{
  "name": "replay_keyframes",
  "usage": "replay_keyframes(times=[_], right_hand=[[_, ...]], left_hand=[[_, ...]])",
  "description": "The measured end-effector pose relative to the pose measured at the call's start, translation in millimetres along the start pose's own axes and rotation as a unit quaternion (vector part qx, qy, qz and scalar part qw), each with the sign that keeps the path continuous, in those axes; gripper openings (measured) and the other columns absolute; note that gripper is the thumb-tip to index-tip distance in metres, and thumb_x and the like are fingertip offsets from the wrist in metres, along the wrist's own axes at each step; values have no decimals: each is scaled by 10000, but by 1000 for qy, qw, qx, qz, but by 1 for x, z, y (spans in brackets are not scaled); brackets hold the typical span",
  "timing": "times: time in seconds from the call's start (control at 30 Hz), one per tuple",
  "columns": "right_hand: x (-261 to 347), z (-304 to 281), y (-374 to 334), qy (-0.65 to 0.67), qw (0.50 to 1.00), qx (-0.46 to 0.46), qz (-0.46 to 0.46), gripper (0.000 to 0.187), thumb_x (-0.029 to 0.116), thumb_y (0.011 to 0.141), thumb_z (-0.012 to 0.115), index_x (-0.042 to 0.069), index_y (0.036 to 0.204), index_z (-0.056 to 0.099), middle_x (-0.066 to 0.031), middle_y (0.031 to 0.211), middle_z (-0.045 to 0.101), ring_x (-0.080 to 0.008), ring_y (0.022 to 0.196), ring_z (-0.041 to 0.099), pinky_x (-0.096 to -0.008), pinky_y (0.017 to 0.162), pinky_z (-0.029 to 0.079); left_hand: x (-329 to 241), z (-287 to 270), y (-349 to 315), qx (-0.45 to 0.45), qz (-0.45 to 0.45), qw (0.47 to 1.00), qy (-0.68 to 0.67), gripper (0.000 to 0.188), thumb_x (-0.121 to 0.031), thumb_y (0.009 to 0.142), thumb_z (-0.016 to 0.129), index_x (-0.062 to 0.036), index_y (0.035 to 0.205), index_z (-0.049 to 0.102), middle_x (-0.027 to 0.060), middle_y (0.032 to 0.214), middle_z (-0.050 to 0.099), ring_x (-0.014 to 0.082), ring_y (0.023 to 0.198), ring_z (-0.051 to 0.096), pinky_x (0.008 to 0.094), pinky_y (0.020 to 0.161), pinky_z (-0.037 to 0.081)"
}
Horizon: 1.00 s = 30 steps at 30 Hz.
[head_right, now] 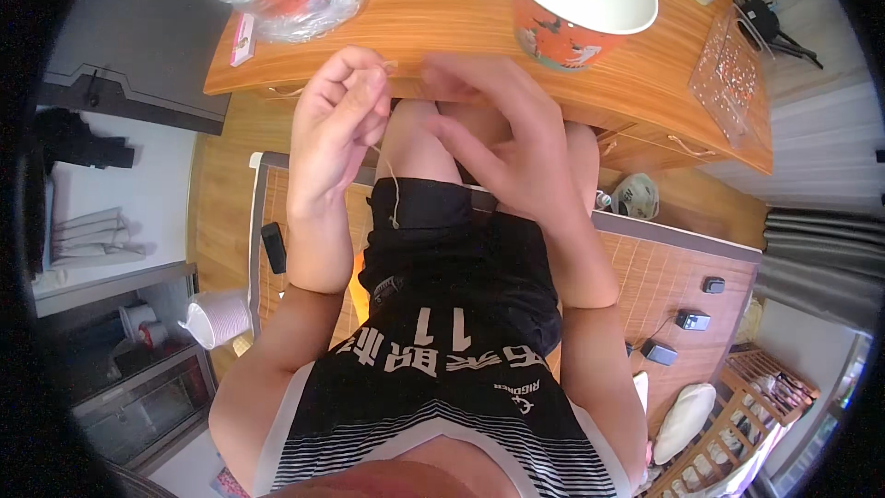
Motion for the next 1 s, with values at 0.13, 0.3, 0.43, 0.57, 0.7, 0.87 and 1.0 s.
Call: replay_keyframes(times=[0.13, 0.3, 0.43, 0.57, 0.7, 0.87, 1.0], right_hand=[[17, -2, 18, -77, 995, 50, -43, 457, 15, 777, 782, 44, 1217, 664, -98, 1055, 700, -217, 926, 676, -327, 800, 554], [9, -9, 19, -111, 987, 99, -68, 363, 35, 778, 780, 62, 1134, 714, -85, 956, 718, -231, 840, 692, -326, 724, 561], [12, -13, 13, -122, 984, 84, -98, 254, 52, 779, 773, 70, 1031, 751, -75, 873, 727, -255, 789, 696, -319, 686, 543], [14, -14, 10, -120, 985, 58, -109, 124, 20, 835, 717, 37, 958, 729, -91, 868, 716, -237, 782, 690, -308, 667, 527], [-9, -10, 1, 26, 998, 40, -26, 57, -8, 911, 637, -2, 962, 660, -78, 881, 686, -176, 802, 660, -279, 714, 508], [-36, -11, -7, 259, 947, -45, 184, 66, 14, 970, 576, -11, 1031, 571, -32, 957, 623, -123, 887, 605, -255, 822, 480], [-22, -22, -2, 65, 993, -102, 6, 219, 6, 887, 678, -3, 1100, 626, -86, 979, 664, -171, 913, 635, -296, 824, 503]], left_hand=[[0, 3, -8, 36, -27, 999, -18, 145, -160, 977, 645, -55, 1075, 634, -19, 819, 655, 23, 705, 560, 154, 561, 374], [-2, 16, -10, 105, -30, 994, -2, 115, -87, 968, 647, -19, 1059, 631, -2, 928, 680, 53, 808, 599, 204, 749, 472], [-8, 23, -9, 98, -29, 994, 24, 104, -89, 970, 650, -17, 1044, 634, -10, 952, 678, 38, 822, 591, 191, 745, 464], [-6, 28, -6, 99, -28, 993, 60, 94, -108, 968, 662, -26, 1007, 639, -63, 817, 581, 1, 699, 468, 174, 621, 345], [-3, 31, -4, 48, 7, 989, 138, 74, -87, 950, 681, -23, 981, 660, -121, 677, 444, -27, 589, 338, 159, 527, 238], [4, 30, 3, 18, 16, 978, 207, 75, -61, 944, 679, -10, 997, 666, -115, 671, 480, -30, 602, 389, 152, 542, 283], [3, 25, 5, -3, 5, 979, 205, 74, -44, 949, 673, 3, 1005, 664, -131, 688, 414, -26, 626, 341, 151, 569, 268]])
Point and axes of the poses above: each hand's wrist, its own y-axis towards the middle knuckle, its own z-axis out of the palm, x = y × z, the point moved 4 cm from there along y, towards the middle knuckle
